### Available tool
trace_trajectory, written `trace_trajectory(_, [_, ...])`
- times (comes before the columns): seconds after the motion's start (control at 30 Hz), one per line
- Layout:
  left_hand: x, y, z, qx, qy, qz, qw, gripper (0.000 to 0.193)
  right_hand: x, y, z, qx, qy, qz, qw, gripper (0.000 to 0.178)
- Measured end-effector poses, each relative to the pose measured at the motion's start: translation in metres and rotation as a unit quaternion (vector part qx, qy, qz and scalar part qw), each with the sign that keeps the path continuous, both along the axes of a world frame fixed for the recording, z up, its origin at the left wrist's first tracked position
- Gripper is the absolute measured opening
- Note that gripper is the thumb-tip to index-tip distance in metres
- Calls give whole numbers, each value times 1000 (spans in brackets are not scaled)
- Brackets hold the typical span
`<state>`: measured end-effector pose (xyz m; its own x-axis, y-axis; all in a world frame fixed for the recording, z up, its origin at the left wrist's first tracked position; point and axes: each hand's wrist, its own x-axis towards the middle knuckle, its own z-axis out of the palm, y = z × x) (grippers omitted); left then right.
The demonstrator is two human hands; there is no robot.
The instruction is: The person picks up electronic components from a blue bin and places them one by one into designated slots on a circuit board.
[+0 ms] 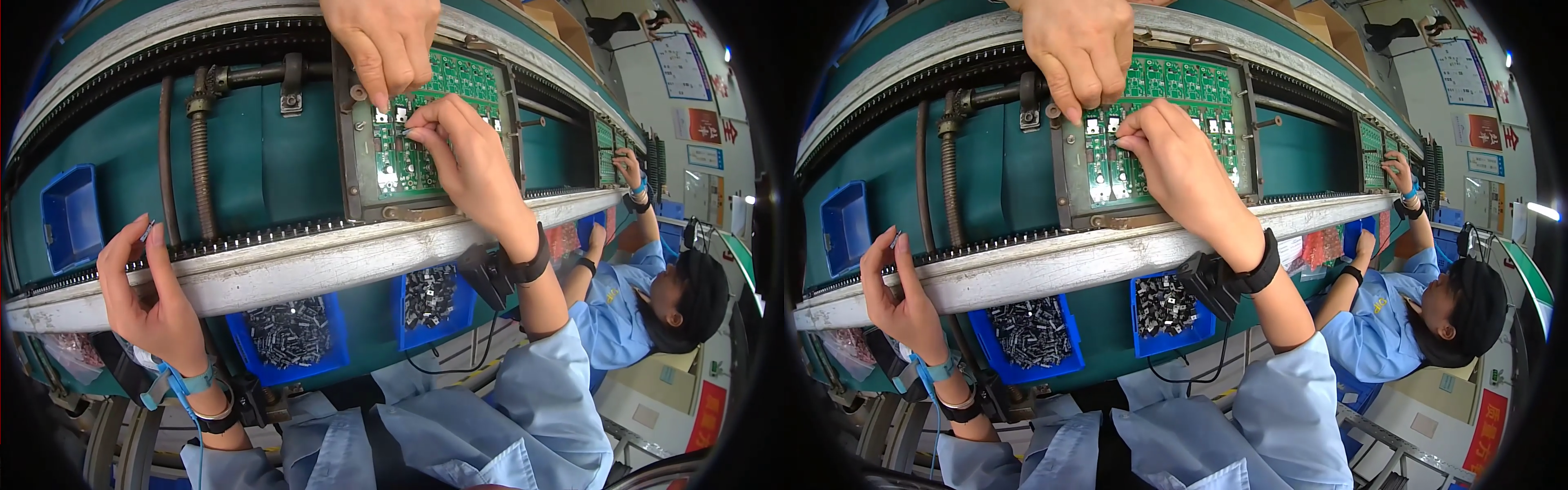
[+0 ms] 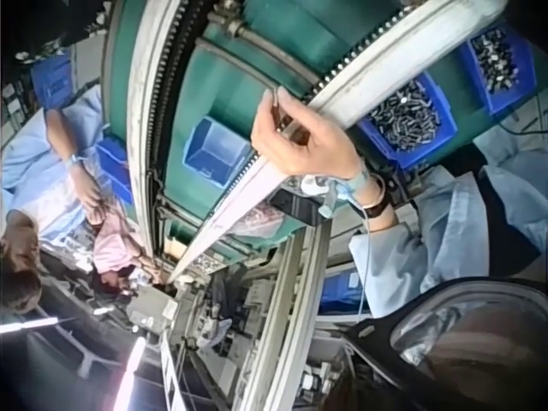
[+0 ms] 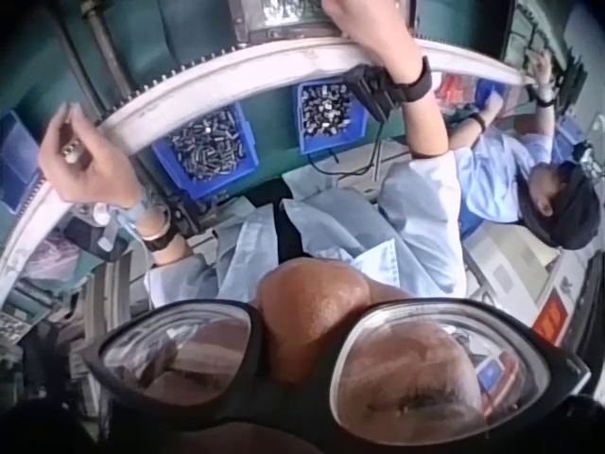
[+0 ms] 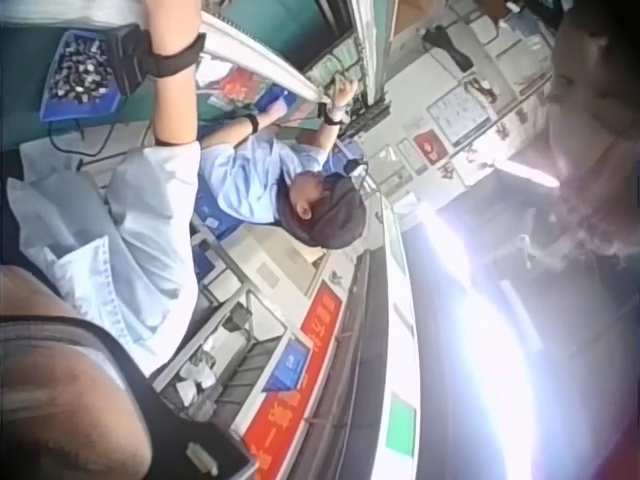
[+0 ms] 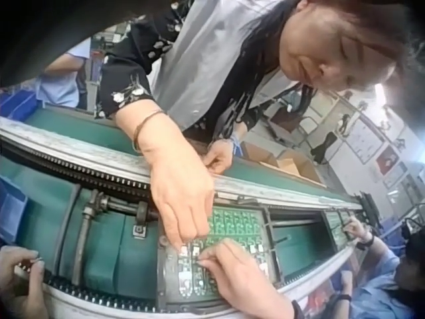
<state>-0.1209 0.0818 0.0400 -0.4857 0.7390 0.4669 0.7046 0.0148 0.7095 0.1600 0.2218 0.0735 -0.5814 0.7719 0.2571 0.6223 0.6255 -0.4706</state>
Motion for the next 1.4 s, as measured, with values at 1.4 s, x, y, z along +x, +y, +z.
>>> trace_trajectory(1.4, [81,19,15,-84,-44,-323,942,17,-24,-11,8,106,-106,18,988,12])
